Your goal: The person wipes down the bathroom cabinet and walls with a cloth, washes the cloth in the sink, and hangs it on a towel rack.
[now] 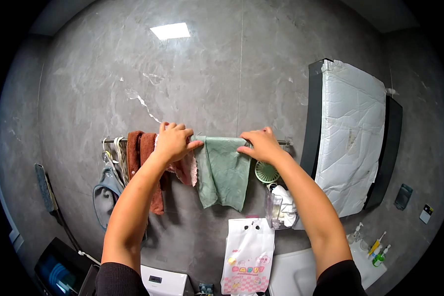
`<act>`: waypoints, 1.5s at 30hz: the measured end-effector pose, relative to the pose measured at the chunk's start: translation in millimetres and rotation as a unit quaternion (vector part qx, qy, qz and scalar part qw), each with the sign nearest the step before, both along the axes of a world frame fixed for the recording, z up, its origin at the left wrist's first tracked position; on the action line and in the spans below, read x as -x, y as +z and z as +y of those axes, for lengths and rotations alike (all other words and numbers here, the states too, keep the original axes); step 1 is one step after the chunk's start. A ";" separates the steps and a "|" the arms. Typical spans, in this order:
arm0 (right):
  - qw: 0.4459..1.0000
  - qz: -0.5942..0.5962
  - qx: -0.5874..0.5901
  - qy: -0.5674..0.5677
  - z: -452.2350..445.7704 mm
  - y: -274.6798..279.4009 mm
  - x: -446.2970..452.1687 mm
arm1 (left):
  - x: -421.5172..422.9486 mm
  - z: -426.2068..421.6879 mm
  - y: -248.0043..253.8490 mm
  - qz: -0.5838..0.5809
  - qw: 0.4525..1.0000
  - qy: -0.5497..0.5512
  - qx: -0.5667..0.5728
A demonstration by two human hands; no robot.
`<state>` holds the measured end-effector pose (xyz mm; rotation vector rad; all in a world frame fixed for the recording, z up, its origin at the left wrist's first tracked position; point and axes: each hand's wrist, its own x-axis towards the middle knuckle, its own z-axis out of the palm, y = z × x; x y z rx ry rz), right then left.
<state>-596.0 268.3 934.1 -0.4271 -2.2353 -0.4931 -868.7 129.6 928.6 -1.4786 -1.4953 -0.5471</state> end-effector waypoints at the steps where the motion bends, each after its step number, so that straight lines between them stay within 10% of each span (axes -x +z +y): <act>1: 0.999 0.019 -0.042 0.003 -1.4 1.1 -1.0 | 3.1 0.7 -0.6 0.003 1.000 -0.001 -0.007; 7: 0.999 0.032 -0.015 -0.011 -10.3 5.5 -9.3 | -3.9 -5.4 -2.5 -0.020 0.986 -0.165 -0.005; 15: 0.991 0.005 -0.035 -0.126 -10.1 -11.4 -10.6 | -9.2 -7.0 -23.0 0.046 0.995 -0.039 -0.079; 18: 0.977 0.118 -0.170 -0.042 -15.4 -24.7 -8.0 | -31.6 -12.3 -36.1 0.010 0.993 -0.090 -0.082; 22: 0.976 0.205 -0.061 0.033 -84.7 -44.4 -15.1 | -64.3 -40.8 -55.7 -0.021 0.975 -0.202 -0.092; 27: 0.958 0.159 0.194 0.140 -148.6 -173.3 -37.4 | -112.9 -67.3 -168.6 -0.193 0.897 -0.393 0.051; 40: 0.840 0.084 0.502 -0.188 -208.5 -438.0 -241.2 | -296.1 -83.6 -439.3 -0.495 0.600 -0.415 0.471; 42: 0.894 0.017 0.359 -0.267 -221.4 -453.5 -273.1 | -331.0 -77.5 -456.8 -0.374 0.695 -0.493 0.366; 45: 0.860 -0.063 0.400 -0.312 -232.3 -471.3 -324.7 | -378.1 -80.0 -473.9 -0.326 0.697 -0.498 0.400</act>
